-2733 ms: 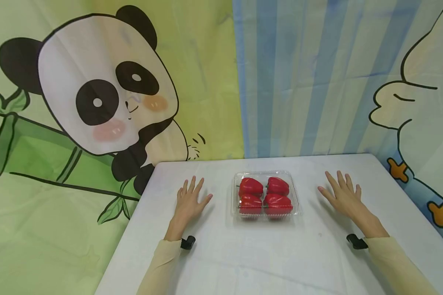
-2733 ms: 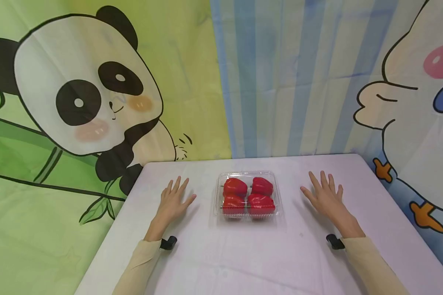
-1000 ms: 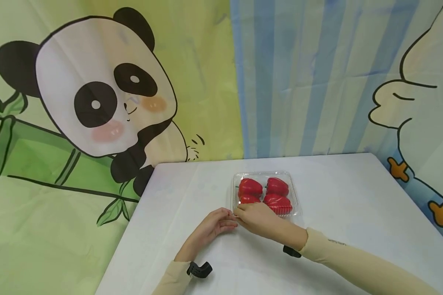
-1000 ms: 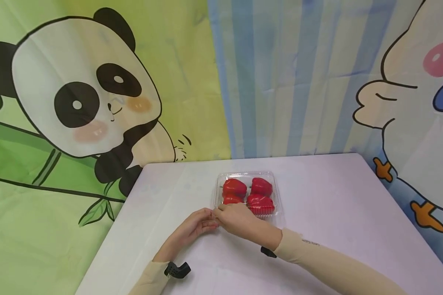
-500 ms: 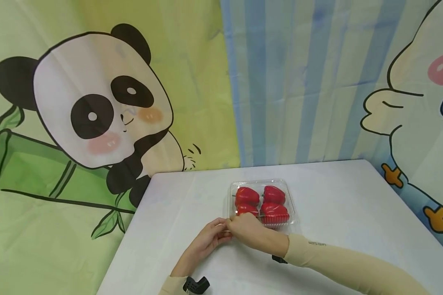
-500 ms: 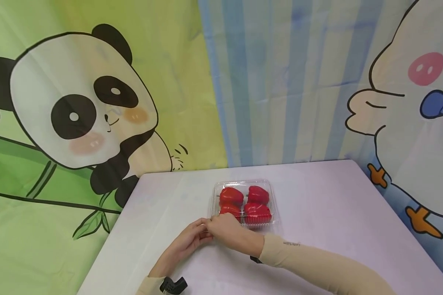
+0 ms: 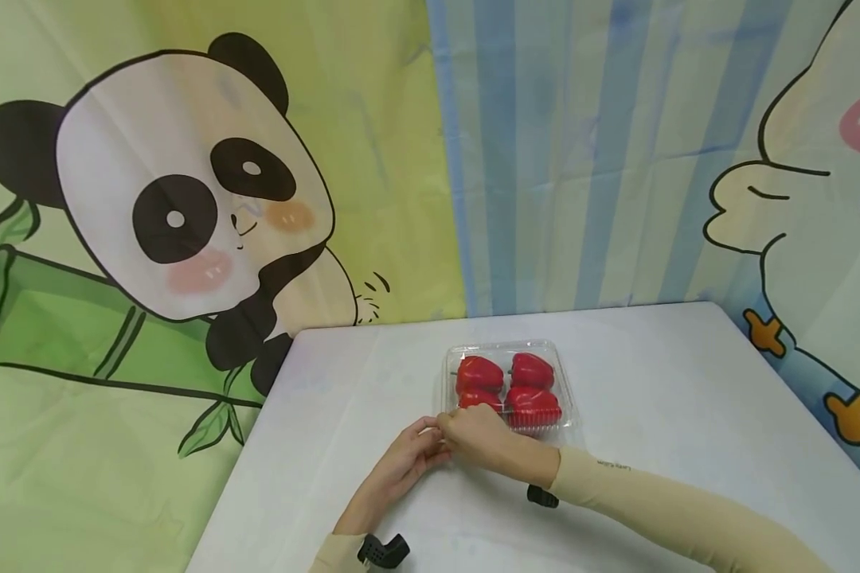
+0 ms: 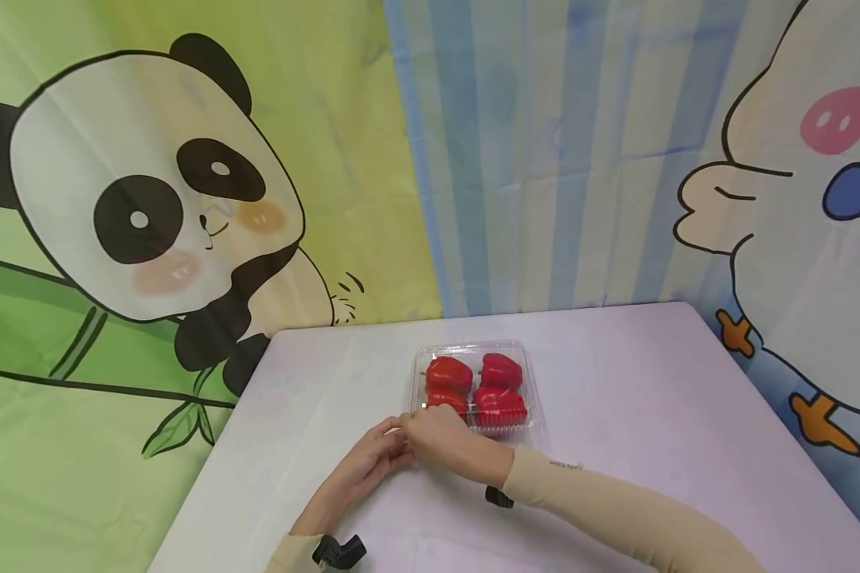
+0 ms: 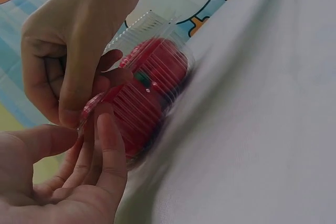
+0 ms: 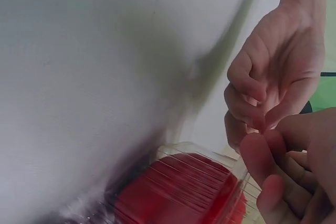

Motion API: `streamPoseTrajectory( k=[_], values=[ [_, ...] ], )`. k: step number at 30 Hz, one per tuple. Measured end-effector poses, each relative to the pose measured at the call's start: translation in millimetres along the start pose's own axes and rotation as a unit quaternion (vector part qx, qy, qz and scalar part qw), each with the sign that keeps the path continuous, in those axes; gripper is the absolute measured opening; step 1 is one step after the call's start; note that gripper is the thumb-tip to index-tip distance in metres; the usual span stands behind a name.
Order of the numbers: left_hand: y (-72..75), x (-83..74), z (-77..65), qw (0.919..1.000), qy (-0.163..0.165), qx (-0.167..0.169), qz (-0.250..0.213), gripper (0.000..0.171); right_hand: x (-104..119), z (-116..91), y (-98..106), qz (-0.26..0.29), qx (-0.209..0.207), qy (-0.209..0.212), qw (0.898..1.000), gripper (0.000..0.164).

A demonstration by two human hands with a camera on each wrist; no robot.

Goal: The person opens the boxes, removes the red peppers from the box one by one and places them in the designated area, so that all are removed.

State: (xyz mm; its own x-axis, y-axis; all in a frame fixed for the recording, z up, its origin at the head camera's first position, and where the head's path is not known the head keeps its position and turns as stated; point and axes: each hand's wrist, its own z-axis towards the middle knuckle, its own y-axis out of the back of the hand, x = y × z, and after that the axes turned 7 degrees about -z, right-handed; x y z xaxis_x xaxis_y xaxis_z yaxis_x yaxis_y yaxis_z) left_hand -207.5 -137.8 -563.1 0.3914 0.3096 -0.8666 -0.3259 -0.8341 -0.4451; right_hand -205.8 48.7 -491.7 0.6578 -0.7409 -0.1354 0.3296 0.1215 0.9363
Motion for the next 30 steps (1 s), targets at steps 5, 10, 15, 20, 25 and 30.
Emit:
streamPoseTrajectory(
  k=[5, 10, 15, 20, 25, 30],
  values=[
    [-5.5, -3.3, 1.7, 0.9998, -0.005, -0.02, 0.006, 0.009, -2, -1, 0, 0.034, -0.002, -0.001, 0.999, 0.014],
    [-11.6, -4.7, 3.2, 0.999, -0.012, -0.042, 0.01, 0.007, -3, -2, 1, 0.053, -0.009, -0.007, 0.999, 0.012],
    [-14.9, -2.8, 3.3, 0.9982, -0.015, -0.059, 0.0, 0.011, -3, -2, -1, 0.063, -0.022, -0.009, 0.998, 0.013],
    [-17.6, -3.6, 6.0, 0.9976, -0.024, -0.063, -0.017, 0.013, -3, -2, -2, 0.068, -0.041, -0.021, 0.997, 0.019],
    [-18.6, -5.3, 6.8, 0.9979, -0.032, -0.057, -0.003, 0.012, -1, 1, 1, 0.079, -0.034, -0.041, 0.995, 0.022],
    [-17.7, -4.0, 6.9, 0.9977, -0.041, -0.05, 0.02, 0.011, 1, 4, 9, 0.089, -0.035, -0.06, 0.994, 0.025]
  ],
)
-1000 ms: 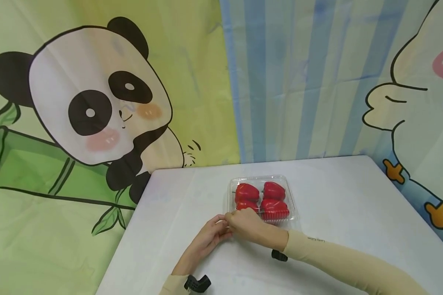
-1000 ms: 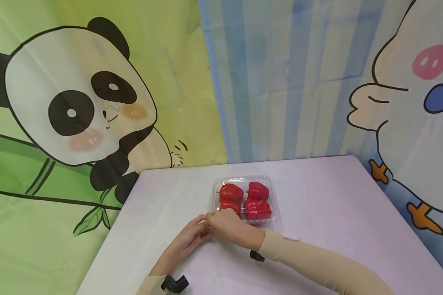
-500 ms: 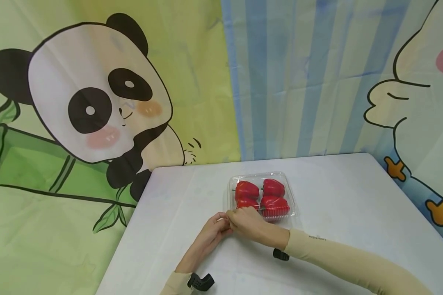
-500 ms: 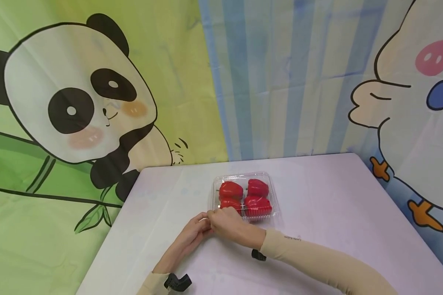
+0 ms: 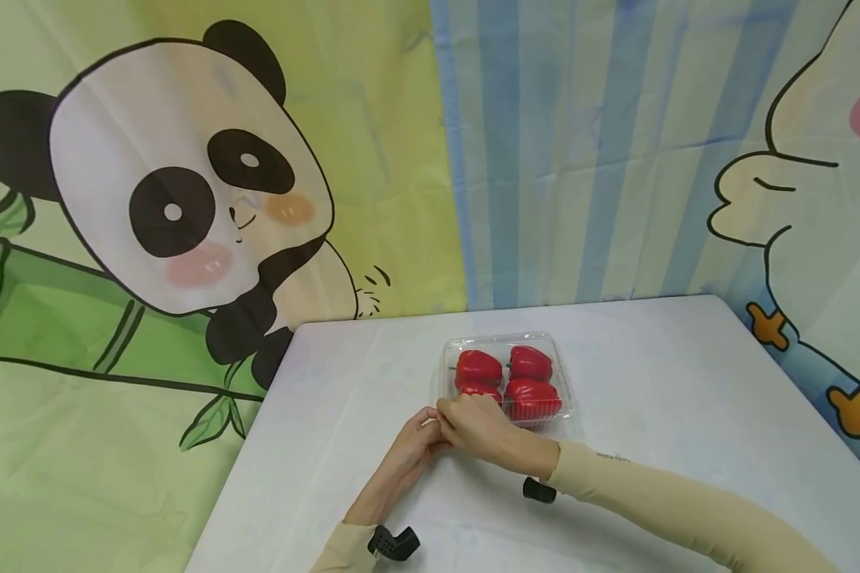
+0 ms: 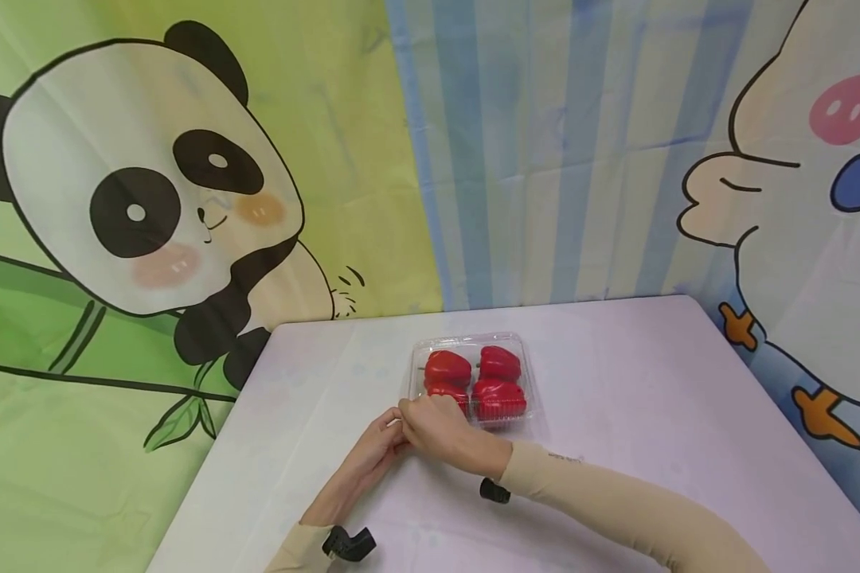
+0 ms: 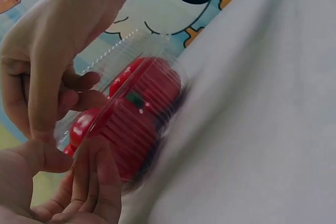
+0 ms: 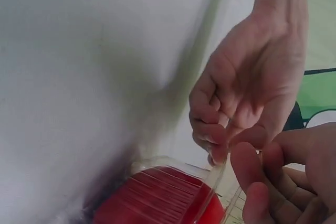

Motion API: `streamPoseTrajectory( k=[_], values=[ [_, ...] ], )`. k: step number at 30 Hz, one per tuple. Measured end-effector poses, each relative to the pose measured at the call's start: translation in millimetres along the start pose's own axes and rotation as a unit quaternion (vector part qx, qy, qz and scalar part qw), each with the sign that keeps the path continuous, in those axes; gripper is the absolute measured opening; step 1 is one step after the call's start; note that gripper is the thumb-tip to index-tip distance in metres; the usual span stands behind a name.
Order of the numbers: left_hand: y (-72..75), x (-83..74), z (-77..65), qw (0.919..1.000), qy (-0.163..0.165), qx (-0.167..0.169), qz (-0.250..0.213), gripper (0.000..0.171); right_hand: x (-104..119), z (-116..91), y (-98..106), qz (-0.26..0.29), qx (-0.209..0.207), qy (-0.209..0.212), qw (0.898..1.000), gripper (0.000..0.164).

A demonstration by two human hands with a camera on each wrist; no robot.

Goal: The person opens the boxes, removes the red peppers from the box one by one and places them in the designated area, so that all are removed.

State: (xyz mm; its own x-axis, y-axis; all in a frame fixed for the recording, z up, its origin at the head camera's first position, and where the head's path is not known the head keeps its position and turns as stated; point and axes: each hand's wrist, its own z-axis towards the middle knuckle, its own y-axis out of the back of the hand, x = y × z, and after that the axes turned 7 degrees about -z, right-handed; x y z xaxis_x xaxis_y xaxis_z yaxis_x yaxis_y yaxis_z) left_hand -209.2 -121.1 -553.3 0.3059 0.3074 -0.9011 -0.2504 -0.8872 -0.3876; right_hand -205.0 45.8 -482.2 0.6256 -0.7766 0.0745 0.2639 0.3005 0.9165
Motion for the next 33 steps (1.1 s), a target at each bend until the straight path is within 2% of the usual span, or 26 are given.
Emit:
streamPoseTrajectory(
  k=[5, 7, 9, 14, 18, 22, 27, 33],
  values=[
    [1.7, -0.7, -1.8, 0.9995, -0.018, -0.012, 0.024, 0.007, 2, -2, -3, -0.026, 0.011, 0.002, 1.0, 0.023],
    [0.9, -1.4, -2.6, 0.9982, -0.031, -0.022, 0.047, 0.002, 2, -5, -4, -0.057, 0.003, 0.014, 0.998, 0.021],
    [0.3, -1.7, -2.3, 0.9951, -0.049, -0.037, 0.077, 0.007, 2, -8, -2, -0.088, -0.008, 0.025, 0.996, 0.019],
    [-3.3, -5.5, 1.6, 0.9767, -0.112, -0.065, 0.171, 0.033, -7, -19, 10, -0.137, -0.039, 0.03, 0.989, 0.023],
    [-3.6, -10.4, 8.0, 0.9566, -0.139, -0.074, 0.245, 0.046, -21, -33, 22, -0.117, -0.033, 0.009, 0.993, 0.028],
    [-2.8, -14.8, 18.6, 0.9409, -0.134, -0.081, 0.3, 0.051, -40, -51, 34, -0.087, -0.045, -0.01, 0.995, 0.025],
    [-3.6, -19.7, 33.6, 0.9349, -0.114, -0.092, 0.323, 0.054, -62, -74, 45, -0.091, -0.071, -0.028, 0.993, 0.028],
    [-4.3, -26.7, 49.0, 0.9271, -0.109, -0.094, 0.346, 0.058, -84, -95, 57, -0.093, -0.076, -0.063, 0.991, 0.023]
  ],
)
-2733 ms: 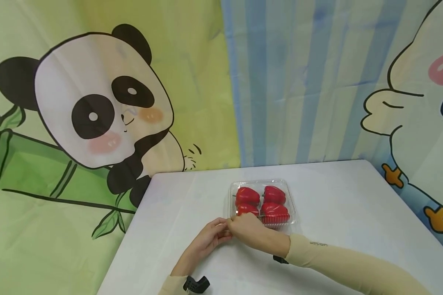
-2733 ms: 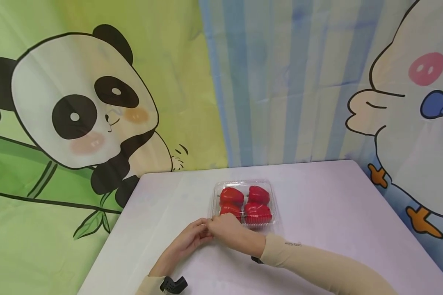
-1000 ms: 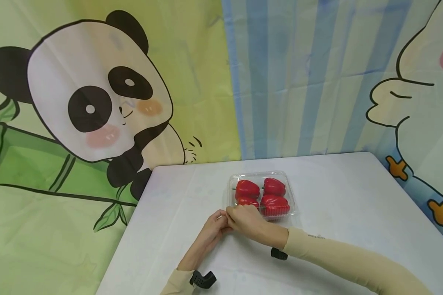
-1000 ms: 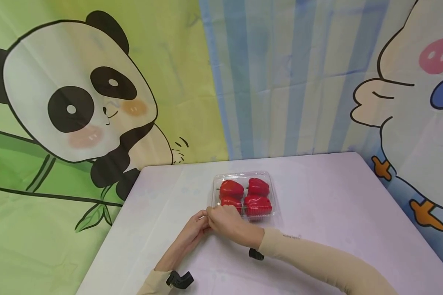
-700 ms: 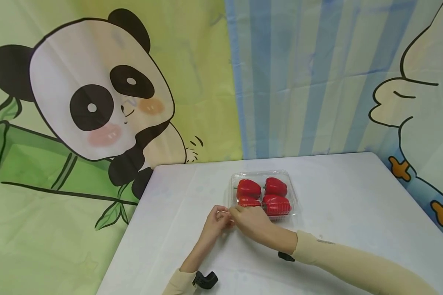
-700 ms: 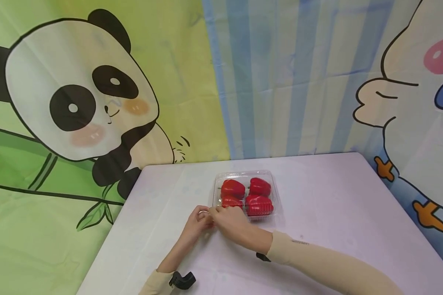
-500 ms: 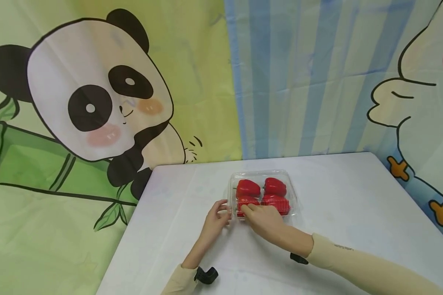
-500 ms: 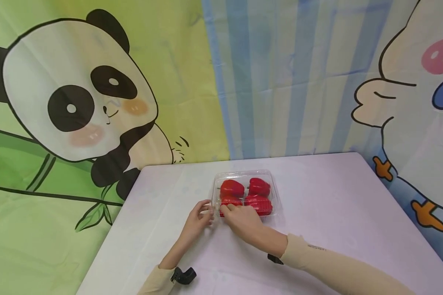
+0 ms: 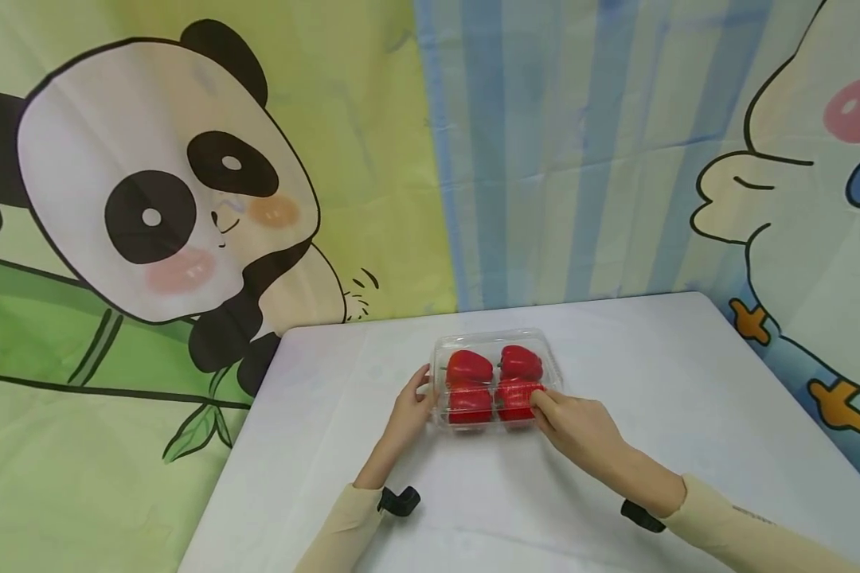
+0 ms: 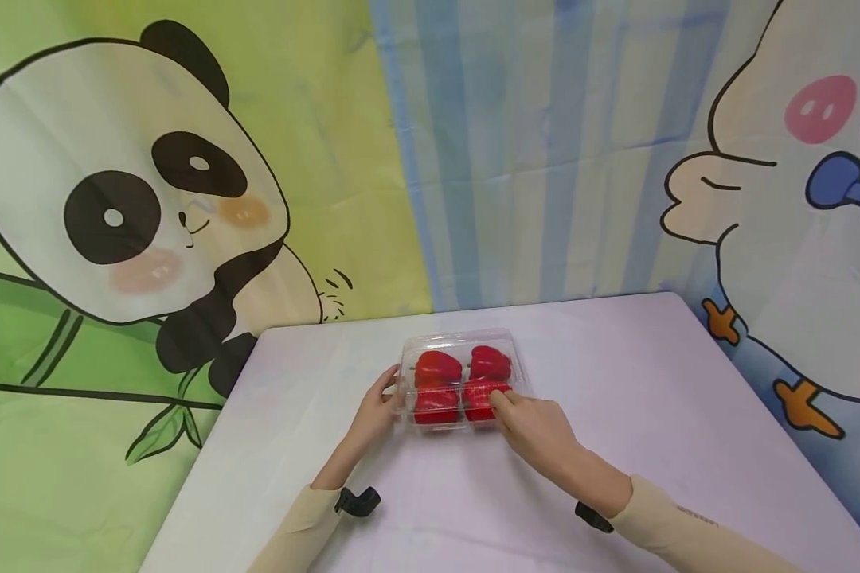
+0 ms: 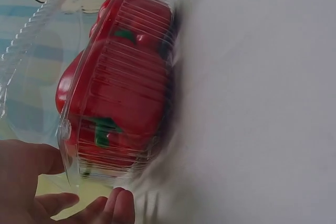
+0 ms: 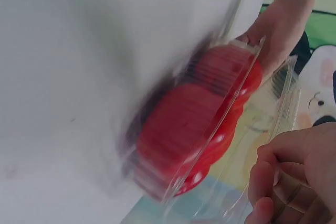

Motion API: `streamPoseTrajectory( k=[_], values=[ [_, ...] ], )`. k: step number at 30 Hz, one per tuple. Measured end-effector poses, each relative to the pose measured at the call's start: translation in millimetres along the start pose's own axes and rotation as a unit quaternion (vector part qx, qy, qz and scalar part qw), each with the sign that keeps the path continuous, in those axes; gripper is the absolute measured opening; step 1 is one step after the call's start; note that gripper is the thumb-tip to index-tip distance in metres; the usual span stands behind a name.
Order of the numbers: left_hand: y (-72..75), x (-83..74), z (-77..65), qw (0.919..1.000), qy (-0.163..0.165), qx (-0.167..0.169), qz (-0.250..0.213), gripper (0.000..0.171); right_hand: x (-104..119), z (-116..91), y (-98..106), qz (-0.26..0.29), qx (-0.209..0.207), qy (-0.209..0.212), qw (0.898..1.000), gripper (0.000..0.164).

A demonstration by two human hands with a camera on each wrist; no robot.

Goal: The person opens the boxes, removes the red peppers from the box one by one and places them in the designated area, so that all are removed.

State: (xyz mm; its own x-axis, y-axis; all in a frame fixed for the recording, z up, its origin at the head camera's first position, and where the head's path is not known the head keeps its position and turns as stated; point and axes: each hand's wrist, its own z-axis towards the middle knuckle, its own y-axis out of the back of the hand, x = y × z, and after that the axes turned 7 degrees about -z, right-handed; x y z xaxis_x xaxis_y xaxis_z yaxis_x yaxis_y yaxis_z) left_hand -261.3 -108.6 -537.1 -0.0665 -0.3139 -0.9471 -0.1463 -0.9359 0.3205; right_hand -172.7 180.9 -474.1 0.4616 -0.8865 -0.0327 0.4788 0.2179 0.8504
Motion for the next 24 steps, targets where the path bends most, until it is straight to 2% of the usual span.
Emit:
streamPoseTrajectory(
  k=[7, 12, 15, 19, 22, 24],
  values=[
    [-0.1, -2.4, 16.5, 0.9997, -0.001, 0.001, 0.023, 0.06, -24, -10, 14, 0.005, 0.006, -0.037, 0.999, 0.02],
    [-1.5, -1.8, 28.2, 0.9995, -0.001, -0.003, 0.033, 0.056, -33, -6, 24, 0.023, 0.007, -0.06, 0.998, 0.022],
    [-3.1, -1.2, 32.6, 0.9994, -0.007, 0.0, 0.034, 0.056, -37, 1, 27, 0.036, -0.009, -0.073, 0.997, 0.022],
    [-2.0, -0.4, 34.1, 0.9992, -0.007, 0.006, 0.039, 0.053, -42, 20, 26, 0.066, -0.059, -0.089, 0.992, 0.021],
    [-1.2, 0.8, 35.0, 0.9991, 0.001, 0.015, 0.041, 0.054, -49, 36, 23, 0.11, -0.094, -0.105, 0.984, 0.02],
    [-0.5, 0.6, 35.1, 0.999, 0.002, 0.021, 0.039, 0.056, -55, 46, 20, 0.15, -0.101, -0.114, 0.977, 0.023]
  ],
)
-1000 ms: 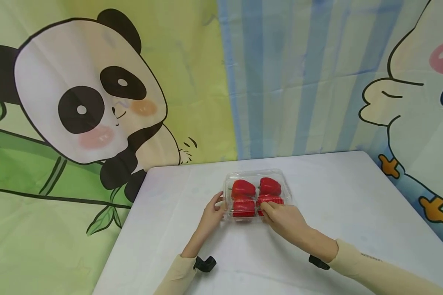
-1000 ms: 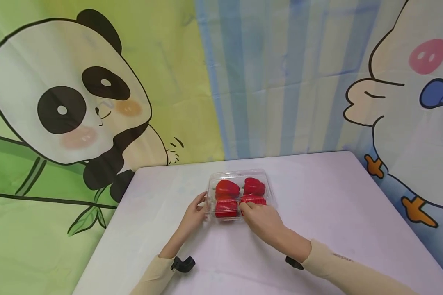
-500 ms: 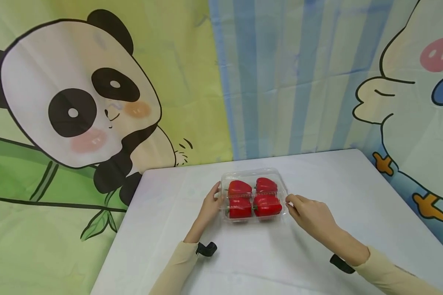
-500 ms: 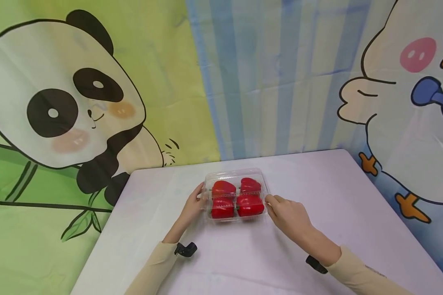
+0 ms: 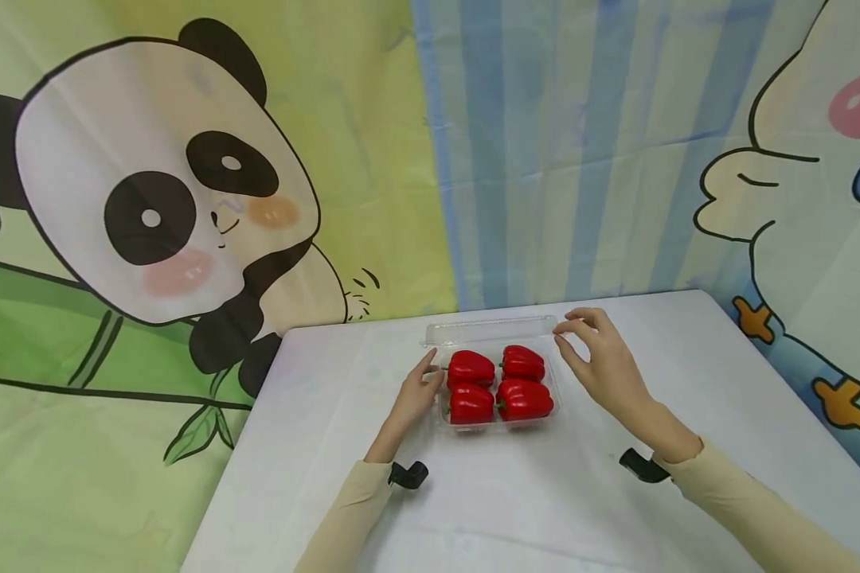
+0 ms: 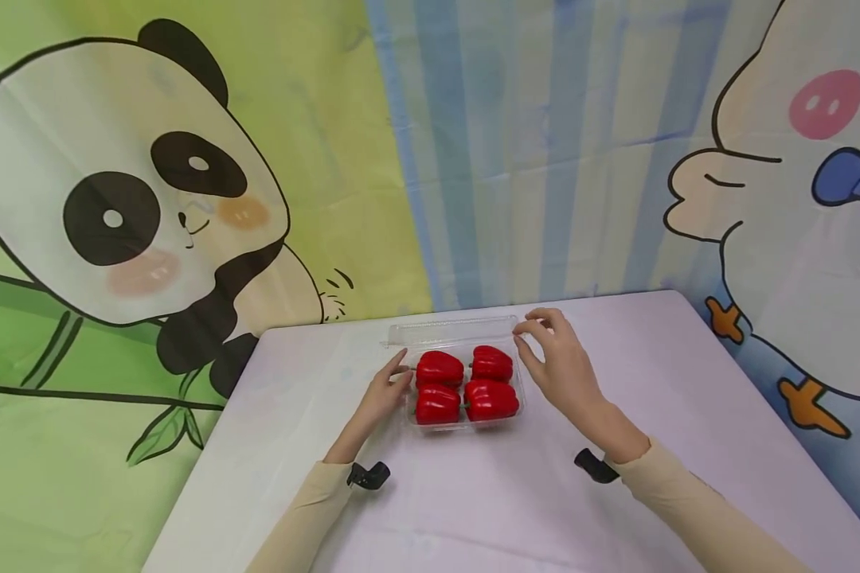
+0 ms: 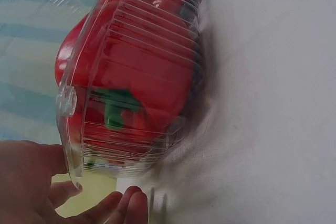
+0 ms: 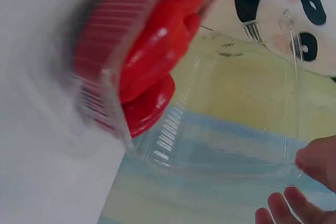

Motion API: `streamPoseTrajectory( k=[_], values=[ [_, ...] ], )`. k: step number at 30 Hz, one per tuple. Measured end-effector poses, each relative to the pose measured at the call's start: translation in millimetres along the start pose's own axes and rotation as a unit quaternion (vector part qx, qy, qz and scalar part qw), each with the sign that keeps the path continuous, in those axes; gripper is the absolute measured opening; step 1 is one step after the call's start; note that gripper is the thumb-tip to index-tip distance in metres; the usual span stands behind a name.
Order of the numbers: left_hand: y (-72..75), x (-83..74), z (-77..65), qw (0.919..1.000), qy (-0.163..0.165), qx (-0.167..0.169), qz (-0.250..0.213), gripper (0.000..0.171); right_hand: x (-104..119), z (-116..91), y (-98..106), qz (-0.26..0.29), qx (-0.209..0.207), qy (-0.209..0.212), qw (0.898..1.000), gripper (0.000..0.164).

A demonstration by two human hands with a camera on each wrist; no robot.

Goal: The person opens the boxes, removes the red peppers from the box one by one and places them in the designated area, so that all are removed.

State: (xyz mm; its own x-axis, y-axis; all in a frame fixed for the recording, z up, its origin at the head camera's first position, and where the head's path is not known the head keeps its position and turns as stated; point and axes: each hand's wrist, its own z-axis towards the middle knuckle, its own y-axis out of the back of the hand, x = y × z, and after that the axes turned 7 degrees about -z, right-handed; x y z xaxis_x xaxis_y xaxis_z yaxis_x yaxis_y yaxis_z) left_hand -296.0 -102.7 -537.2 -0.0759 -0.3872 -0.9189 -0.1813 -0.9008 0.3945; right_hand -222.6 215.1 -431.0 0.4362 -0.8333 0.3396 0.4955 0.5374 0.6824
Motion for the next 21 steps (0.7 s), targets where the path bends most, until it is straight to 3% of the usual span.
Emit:
streamPoseTrajectory(
  k=[4, 8, 12, 21],
  values=[
    [0.7, -2.4, -0.9, 1.0, 0.001, 0.005, -0.008, 0.057, -8, 17, -8, 0.081, 0.032, -0.028, 0.996, 0.049],
    [1.4, -1.8, -1.6, 0.9999, -0.004, 0.005, -0.015, 0.057, -16, 28, -20, 0.138, 0.074, -0.067, 0.985, 0.072],
    [1.5, 0.5, -3.3, 0.9996, -0.006, 0.011, -0.026, 0.056, -27, 33, -33, 0.172, 0.096, -0.102, 0.975, 0.075],
    [-1.1, -0.3, -16.8, 0.9993, -0.012, 0.026, -0.024, 0.056, -53, 33, -60, 0.191, 0.153, -0.143, 0.959, 0.074]
  ],
)
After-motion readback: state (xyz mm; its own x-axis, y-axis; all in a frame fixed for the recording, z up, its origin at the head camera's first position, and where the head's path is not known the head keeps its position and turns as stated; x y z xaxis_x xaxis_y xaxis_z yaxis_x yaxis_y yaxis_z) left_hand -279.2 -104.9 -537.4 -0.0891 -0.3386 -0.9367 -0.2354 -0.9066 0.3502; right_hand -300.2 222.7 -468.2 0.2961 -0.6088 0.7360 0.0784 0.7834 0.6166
